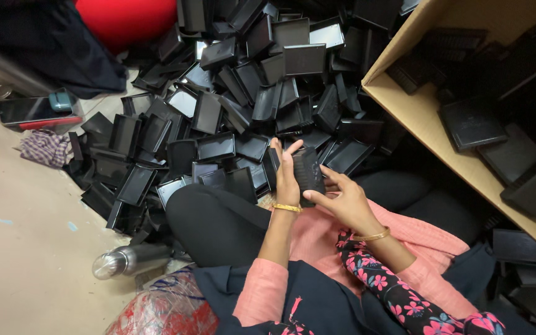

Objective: The person sits on the floor and repeatedly picks up two black plastic components, snaps them together, and places the assembled unit into a cardboard box to the right. The person continues this cycle for the duration of the clip.

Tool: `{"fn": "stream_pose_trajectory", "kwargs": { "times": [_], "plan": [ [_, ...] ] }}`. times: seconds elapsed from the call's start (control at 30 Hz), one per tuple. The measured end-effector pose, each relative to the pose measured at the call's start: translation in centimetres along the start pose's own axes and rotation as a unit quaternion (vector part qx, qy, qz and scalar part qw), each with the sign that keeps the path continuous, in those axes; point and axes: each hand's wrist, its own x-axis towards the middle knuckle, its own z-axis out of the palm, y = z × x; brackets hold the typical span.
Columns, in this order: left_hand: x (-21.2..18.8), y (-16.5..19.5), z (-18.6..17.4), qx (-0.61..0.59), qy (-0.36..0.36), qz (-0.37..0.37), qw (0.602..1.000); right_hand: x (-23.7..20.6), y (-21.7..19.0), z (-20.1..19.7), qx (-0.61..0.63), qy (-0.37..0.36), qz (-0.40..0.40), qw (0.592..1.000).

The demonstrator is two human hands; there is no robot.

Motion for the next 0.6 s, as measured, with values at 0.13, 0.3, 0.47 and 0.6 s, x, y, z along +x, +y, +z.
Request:
{"fn": "stream_pose_trajectory", "kwargs": {
  "times": [0.13, 0.3, 0.47, 0.6],
  "plan": [
    [-0.5, 1.2, 1.1, -0.069, 0.003, -0.028, 0.997, 0.4, 0.9, -0.3, 0.063, -0.043, -0.023, 0.997],
    [-0.7, 1.5, 0.4, 0.030, -0.059, 0.126, 0.990, 0.8, 1.4, -2.8, 0.275, -0.226, 0.094, 0.930],
    [-0.1, 2.4, -3.6, 0.251, -0.028, 0.063, 0.965, -0.7, 0.3, -3.5, 0.237, -0.239, 0.100, 0.936],
    [0.2, 2.7, -4.2, 0.278, 0.030, 0.047, 0.959, -2.2, -0.3, -1.7, 0.008, -0.093, -0.122, 0.988]
  ]
}}
